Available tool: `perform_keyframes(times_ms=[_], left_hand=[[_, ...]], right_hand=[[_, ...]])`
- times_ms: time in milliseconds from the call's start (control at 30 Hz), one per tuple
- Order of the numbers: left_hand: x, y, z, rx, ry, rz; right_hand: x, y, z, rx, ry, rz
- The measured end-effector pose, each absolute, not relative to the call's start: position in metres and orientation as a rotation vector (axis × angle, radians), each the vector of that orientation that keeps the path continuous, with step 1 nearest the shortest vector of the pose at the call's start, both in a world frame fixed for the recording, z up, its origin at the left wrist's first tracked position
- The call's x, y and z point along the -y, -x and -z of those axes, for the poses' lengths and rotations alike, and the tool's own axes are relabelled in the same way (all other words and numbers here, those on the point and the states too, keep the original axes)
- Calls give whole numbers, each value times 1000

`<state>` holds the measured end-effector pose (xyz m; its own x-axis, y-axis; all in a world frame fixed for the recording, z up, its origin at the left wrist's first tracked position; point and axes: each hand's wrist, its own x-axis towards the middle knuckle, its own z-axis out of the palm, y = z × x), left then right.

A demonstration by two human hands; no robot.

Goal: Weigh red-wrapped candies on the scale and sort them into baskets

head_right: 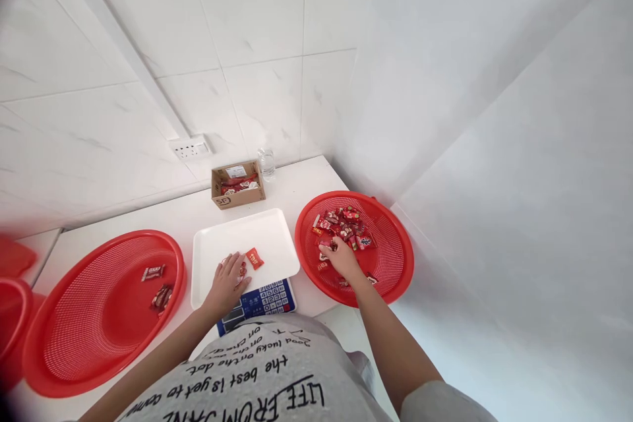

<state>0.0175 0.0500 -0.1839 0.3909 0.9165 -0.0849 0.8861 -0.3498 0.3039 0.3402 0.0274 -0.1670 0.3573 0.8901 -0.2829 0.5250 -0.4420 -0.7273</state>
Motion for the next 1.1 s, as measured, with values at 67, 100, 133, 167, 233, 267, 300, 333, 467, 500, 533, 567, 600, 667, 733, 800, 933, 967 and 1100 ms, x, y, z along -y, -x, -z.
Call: perform_keyframes(times_ms=[67,100,133,167,233,267,300,333,467,500,533,567,600,667,733,800,933,967,1100], left_hand=[[-47,-17,184,-1583,-2355,-160],[-45,-18,184,-1588,-2355,-167],[-44,-19,184,-1594,-2353,-173],[-44,-20,184,-1603,-2351,-175],[-43,-23,183,-1619,-2352,-176],[-43,-24,183,-1621,-2359,-181],[-43,-25,183,-1614,-2371,-189],[-43,-26,183,-1601,-2386,-197],[-44,-30,182,-1532,-2427,-196],[-44,-31,181,-1519,-2431,-183],[-44,-32,180,-1507,-2434,-166],[-44,-33,179,-1497,-2436,-145],[-45,-35,178,-1489,-2437,-122],[-48,-38,177,-1479,-2447,-85],[-53,-40,177,-1465,-2476,-73],[-61,-42,178,-1454,-2509,-72],[-80,-43,179,-1482,-2521,-49],[-83,-44,178,-1498,-2513,-46],[-90,-44,177,-1560,-2482,-59]], right_hand=[[-34,-328,152,1145,1973,-980],[-37,-320,145,1114,1912,-1020],[-41,-311,137,1099,1854,-1070],[-45,-302,131,1094,1796,-1128],[-52,-283,122,1119,1705,-1225],[-55,-275,119,1143,1676,-1247],[-58,-269,117,1162,1661,-1264],[-60,-265,117,1174,1656,-1275],[-61,-265,122,1145,1660,-1288],[-59,-268,123,1139,1658,-1279],[-56,-272,125,1132,1662,-1268],[-53,-277,126,1124,1675,-1259],[-50,-281,128,1109,1701,-1254],[-43,-293,132,1081,1777,-1239],[-36,-306,139,1100,1870,-1185],[-29,-321,150,1184,1972,-1086],[-18,-353,174,1332,2233,-942],[-16,-361,179,1336,2298,-927],[-11,-385,189,1267,2444,-875]])
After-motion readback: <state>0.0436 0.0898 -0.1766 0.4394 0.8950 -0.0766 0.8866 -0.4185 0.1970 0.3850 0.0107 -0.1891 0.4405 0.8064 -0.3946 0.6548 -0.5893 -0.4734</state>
